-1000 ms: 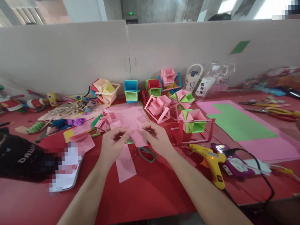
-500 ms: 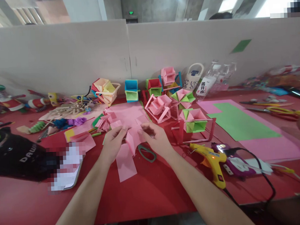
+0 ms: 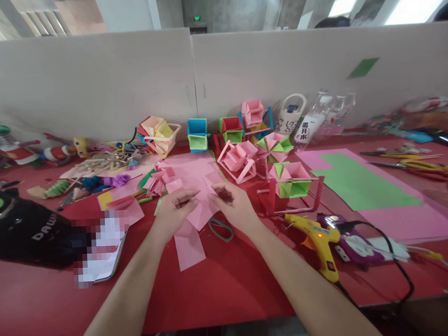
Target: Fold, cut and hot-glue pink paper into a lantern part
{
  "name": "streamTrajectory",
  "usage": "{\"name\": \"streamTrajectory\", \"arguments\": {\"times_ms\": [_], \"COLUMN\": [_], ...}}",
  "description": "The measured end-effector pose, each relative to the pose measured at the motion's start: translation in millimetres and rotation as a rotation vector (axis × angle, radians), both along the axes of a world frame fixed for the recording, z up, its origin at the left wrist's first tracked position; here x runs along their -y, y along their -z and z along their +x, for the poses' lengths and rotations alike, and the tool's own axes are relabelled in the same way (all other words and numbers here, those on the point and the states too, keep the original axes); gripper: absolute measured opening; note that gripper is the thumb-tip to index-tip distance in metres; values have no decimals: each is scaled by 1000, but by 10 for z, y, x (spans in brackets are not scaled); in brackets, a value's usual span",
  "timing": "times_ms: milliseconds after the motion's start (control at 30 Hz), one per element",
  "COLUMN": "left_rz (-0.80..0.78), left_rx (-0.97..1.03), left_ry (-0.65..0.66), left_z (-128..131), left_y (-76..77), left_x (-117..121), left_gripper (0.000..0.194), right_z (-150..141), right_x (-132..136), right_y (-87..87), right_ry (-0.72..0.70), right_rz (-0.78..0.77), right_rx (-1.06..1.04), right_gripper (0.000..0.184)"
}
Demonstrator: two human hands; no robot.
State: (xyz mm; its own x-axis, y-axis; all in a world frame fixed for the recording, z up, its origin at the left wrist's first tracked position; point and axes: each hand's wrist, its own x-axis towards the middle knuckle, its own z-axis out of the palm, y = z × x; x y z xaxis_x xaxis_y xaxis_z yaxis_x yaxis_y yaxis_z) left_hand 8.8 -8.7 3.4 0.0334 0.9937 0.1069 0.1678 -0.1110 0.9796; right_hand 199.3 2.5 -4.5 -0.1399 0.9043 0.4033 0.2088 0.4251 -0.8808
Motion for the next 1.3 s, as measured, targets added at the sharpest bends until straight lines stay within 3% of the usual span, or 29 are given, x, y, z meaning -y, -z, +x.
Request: {"name": "streamTrajectory", "arguments": {"times_ms": [400,567,933,1300], "left_rz": [86,132,139,269], "left_rx": [-116,-162,-143,-188], "left_ry": [37,-8,3,-92], "left_z": [-31,-27,-18,4], "left_y": [-16,-11,12,23], "left_x": [-4,0,14,18], "left_gripper": [34,31,32,22], "right_z": [-7,-13,-20,-19], "right_x": [-9,-4,15,-5], "right_y": [-5,2,-65,-36], "right_ry": [-35,-48,-99,-96], "right_rz": [69,74,-80,-75], "right_rx": [27,18,-52,-89], "right_gripper": [10,11,19,20]}}
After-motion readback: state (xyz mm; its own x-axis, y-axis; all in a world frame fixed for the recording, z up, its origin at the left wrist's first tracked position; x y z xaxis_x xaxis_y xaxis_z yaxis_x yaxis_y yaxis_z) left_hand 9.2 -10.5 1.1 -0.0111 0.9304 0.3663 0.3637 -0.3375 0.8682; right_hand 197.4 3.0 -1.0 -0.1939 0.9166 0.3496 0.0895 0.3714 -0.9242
